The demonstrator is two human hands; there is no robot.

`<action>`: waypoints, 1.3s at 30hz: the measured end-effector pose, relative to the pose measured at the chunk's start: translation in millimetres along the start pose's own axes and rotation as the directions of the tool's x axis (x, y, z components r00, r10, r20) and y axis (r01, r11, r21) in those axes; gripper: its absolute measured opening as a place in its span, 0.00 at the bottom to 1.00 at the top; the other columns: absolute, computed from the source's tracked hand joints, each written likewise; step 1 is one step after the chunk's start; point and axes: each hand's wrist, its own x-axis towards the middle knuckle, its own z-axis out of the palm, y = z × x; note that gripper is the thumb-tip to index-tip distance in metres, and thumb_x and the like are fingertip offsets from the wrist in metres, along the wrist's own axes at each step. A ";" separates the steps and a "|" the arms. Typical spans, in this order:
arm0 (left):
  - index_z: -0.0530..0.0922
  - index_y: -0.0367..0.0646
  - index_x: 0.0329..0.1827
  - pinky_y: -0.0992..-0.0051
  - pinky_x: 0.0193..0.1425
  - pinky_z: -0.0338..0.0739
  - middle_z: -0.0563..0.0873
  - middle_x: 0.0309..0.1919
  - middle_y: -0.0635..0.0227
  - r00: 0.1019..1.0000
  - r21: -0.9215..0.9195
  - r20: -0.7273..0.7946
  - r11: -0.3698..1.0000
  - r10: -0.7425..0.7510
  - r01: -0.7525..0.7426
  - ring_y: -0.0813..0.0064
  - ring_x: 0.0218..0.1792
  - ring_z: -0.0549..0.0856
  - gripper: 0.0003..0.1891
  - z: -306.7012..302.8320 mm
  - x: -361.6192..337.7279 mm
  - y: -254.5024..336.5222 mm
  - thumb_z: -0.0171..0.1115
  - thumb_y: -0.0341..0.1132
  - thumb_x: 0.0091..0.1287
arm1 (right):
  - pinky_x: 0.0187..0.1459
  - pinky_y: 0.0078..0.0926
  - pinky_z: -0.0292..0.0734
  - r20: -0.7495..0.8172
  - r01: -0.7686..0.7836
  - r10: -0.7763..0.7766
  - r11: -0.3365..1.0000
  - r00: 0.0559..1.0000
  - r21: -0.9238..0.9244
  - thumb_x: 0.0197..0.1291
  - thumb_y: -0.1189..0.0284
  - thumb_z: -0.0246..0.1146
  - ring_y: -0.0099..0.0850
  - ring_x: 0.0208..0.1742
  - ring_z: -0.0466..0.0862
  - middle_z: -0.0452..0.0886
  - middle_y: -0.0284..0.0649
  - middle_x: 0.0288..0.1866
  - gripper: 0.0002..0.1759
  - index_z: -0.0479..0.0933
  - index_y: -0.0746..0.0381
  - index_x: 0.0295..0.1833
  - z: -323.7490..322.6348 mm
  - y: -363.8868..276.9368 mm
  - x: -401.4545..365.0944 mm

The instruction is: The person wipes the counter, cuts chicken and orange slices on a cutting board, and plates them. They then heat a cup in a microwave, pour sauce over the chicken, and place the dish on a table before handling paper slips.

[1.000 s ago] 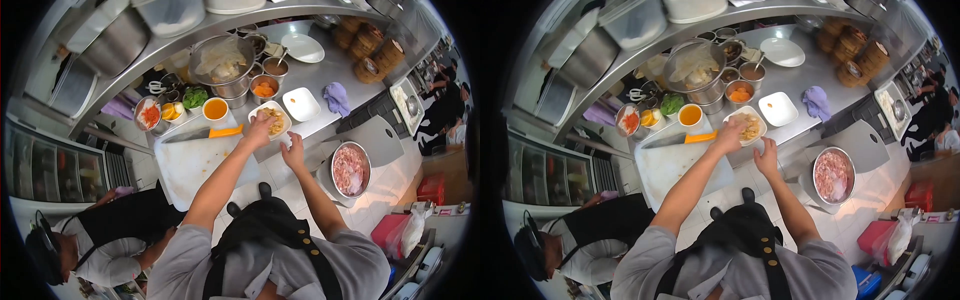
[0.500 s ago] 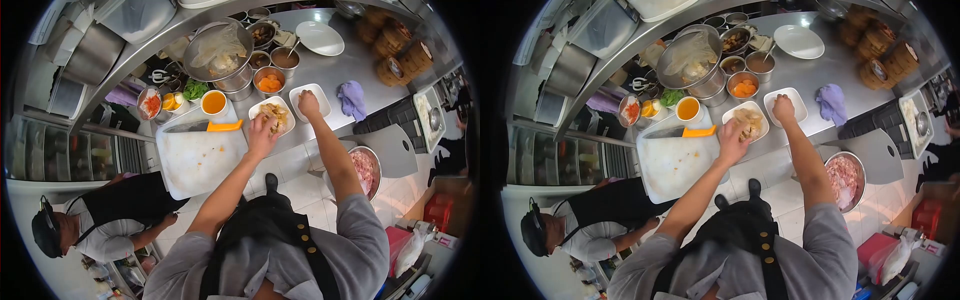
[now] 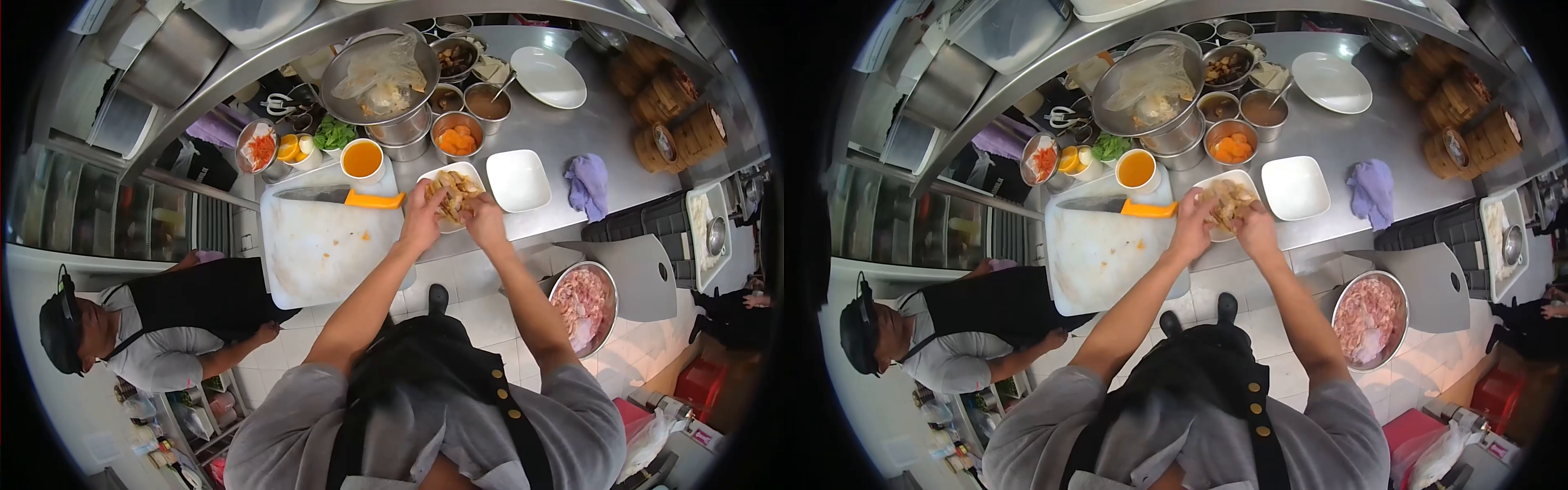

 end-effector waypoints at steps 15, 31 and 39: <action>0.61 0.53 0.72 0.58 0.65 0.65 0.56 0.70 0.54 0.992 -0.083 -0.098 0.994 -0.080 0.072 0.54 0.65 0.63 0.37 -54.1 -113.9 28.2 0.67 0.37 0.60 | 0.51 0.45 0.73 -0.068 -0.216 0.237 0.685 0.969 -0.696 0.58 0.54 0.58 0.53 0.55 0.78 0.77 0.50 0.59 0.24 0.78 0.54 0.56 -161.0 339.0 81.1; 0.69 0.40 0.60 0.57 0.51 0.79 0.81 0.49 0.59 0.780 -0.909 0.373 -0.367 -0.502 0.198 0.60 0.49 0.82 0.19 -149.1 -137.0 -9.2 0.54 0.37 0.70 | 0.36 0.27 0.78 0.307 0.083 -0.170 0.957 0.936 0.277 0.52 0.73 0.68 0.35 0.45 0.80 0.81 0.45 0.48 0.14 0.81 0.62 0.47 15.7 -194.6 -20.5; 0.68 0.36 0.58 0.57 0.53 0.79 0.80 0.48 0.56 0.742 -0.947 0.059 -0.272 -0.668 -0.169 0.56 0.47 0.82 0.22 -305.6 -243.0 -46.8 0.55 0.39 0.64 | 0.55 0.41 0.69 0.391 0.354 -0.269 0.921 0.880 -0.163 0.49 0.76 0.62 0.49 0.46 0.80 0.81 0.50 0.44 0.17 0.78 0.67 0.47 113.8 -159.9 32.4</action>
